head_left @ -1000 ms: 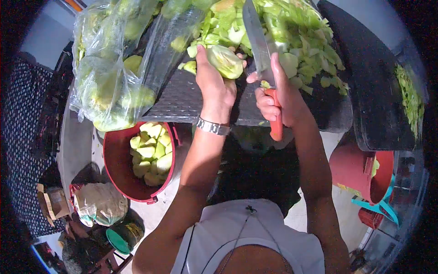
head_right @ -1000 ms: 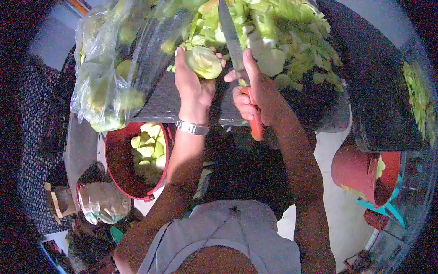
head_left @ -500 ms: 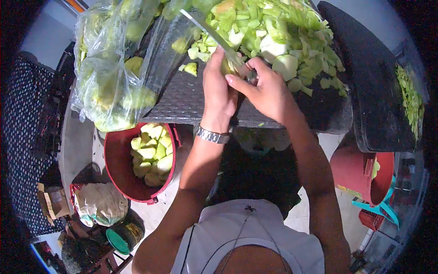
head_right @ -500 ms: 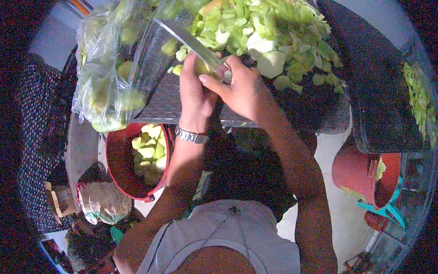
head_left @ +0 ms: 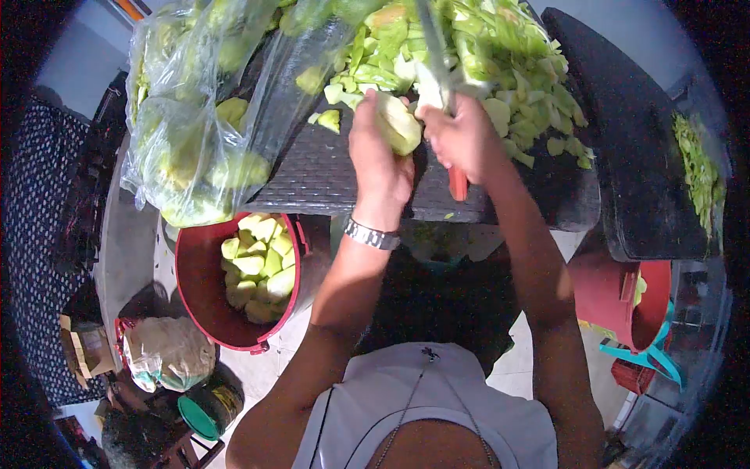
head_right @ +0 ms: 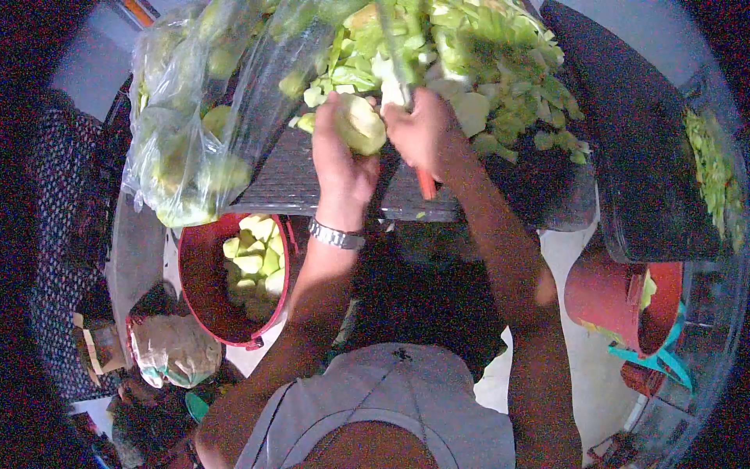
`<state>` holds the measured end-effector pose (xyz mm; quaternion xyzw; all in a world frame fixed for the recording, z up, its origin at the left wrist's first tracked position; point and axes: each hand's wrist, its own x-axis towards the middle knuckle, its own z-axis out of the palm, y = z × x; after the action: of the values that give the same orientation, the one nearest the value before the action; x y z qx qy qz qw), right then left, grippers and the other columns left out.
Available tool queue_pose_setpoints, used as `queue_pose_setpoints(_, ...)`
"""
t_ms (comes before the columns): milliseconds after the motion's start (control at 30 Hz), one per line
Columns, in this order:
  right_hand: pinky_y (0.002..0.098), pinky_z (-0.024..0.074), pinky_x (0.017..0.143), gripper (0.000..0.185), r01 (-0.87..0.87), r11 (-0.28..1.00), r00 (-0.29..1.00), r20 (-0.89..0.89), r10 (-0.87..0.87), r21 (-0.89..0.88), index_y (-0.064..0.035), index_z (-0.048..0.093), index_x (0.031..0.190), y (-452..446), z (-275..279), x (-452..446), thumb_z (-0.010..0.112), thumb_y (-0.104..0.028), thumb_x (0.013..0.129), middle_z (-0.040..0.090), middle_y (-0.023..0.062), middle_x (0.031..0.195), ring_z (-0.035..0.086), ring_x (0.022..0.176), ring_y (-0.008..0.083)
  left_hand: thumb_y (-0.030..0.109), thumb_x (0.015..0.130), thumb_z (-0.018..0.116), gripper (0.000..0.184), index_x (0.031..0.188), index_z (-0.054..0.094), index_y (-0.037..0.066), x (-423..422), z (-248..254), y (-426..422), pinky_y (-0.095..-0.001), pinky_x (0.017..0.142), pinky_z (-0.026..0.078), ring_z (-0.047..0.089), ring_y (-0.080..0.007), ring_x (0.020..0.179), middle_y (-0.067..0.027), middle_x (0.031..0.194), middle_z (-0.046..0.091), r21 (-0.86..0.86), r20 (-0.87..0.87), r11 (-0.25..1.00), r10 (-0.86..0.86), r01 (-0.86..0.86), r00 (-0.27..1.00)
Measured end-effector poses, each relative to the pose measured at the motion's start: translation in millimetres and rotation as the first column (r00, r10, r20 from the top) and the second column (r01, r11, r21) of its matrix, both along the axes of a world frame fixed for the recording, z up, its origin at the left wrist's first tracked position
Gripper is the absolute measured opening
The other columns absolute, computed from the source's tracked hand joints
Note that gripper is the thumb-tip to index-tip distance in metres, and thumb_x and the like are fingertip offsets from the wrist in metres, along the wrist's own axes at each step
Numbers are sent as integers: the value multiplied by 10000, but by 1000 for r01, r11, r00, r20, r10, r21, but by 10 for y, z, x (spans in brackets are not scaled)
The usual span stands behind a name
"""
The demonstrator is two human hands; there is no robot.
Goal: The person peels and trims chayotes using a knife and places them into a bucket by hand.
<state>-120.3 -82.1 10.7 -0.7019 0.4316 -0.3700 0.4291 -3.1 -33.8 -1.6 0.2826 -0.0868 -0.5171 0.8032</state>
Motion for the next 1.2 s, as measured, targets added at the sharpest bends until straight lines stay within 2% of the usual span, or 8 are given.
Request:
queue_pose_setpoints(67, 359, 486, 439, 274, -142, 913, 965, 258, 42, 384, -13, 603, 976, -152, 51, -94, 675, -275, 938, 589, 91, 617, 586, 465, 204, 392, 1026, 518, 347, 1093, 570, 56, 126, 11, 33, -355, 692, 530, 653, -225, 775, -121, 895, 672, -23, -43, 995, -96, 95, 994)
queue_pose_setpoints(100, 286, 384, 368, 312, -70, 947, 984, 180, 13, 314, -46, 596, 995, -107, 177, -90, 628, -356, 982, 496, 4, 575, 432, 395, 87, 426, 1018, 503, 407, 1105, 583, 37, 182, -15, 43, -408, 726, 536, 657, -263, 807, -138, 919, 678, -54, -59, 991, -130, 126, 990)
queue_pose_setpoints(333, 252, 373, 383, 484, -18, 927, 996, -72, 48, 374, -54, 571, 1291, 246, 395, -304, 540, -457, 1024, 536, 35, 628, 454, 399, 103, 486, 1017, 435, 562, 1138, 586, -42, 244, -49, 26, -494, 868, 519, 624, -368, 964, -216, 1032, 654, -196, -175, 955, -259, 224, 950)
queue_pose_setpoints(533, 346, 462, 432, 343, 54, 977, 992, -121, -29, 205, -41, 585, 1128, 623, 367, -515, 496, -363, 1047, 580, 73, 606, 547, 431, 175, 525, 997, 437, 558, 1059, 606, -4, 70, 70, 87, -474, 833, 546, 662, -358, 905, -199, 1004, 670, -150, -123, 949, -296, 277, 947)
queue_pose_setpoints(700, 368, 467, 434, 285, 52, 954, 992, -127, -15, 295, -53, 570, 1110, 974, 353, -567, 466, -313, 1055, 581, 98, 603, 556, 427, 201, 420, 983, 582, 343, 1106, 630, 103, -96, 159, 183, -364, 764, 591, 713, -195, 851, -41, 984, 717, -81, -28, 981, -178, 175, 984)
queue_pose_setpoints(933, 404, 484, 442, 239, 76, 922, 989, -148, -20, 381, -65, 561, 1101, 1046, 258, -615, 470, -280, 1050, 596, 111, 621, 554, 413, 251, 400, 987, 588, 314, 1085, 629, 104, -182, 85, 214, -371, 768, 590, 715, -206, 823, -46, 948, 717, -19, -34, 983, -183, 183, 982)
queue_pose_setpoints(1067, 296, 439, 417, 333, -45, 987, 987, -160, 20, -154, -20, 545, 1108, 989, -148, -693, 414, -325, 1086, 510, 38, 594, 470, 426, 107, 419, 997, 565, 349, 1058, 635, 83, -271, 72, 274, -354, 740, 588, 717, -199, 809, -49, 928, 718, -1, -9, 971, -241, 241, 971)
queue_pose_setpoints(1200, 298, 441, 419, 347, 59, 984, 991, -131, -37, 169, -22, 535, 1125, 1021, 54, -601, 410, -343, 1088, 505, 35, 605, 473, 430, 107, 429, 1009, 543, 369, 1043, 640, 74, -356, 78, 330, -335, 680, 585, 718, -192, 785, -50, 917, 721, 32, 58, 978, -208, 207, 976)
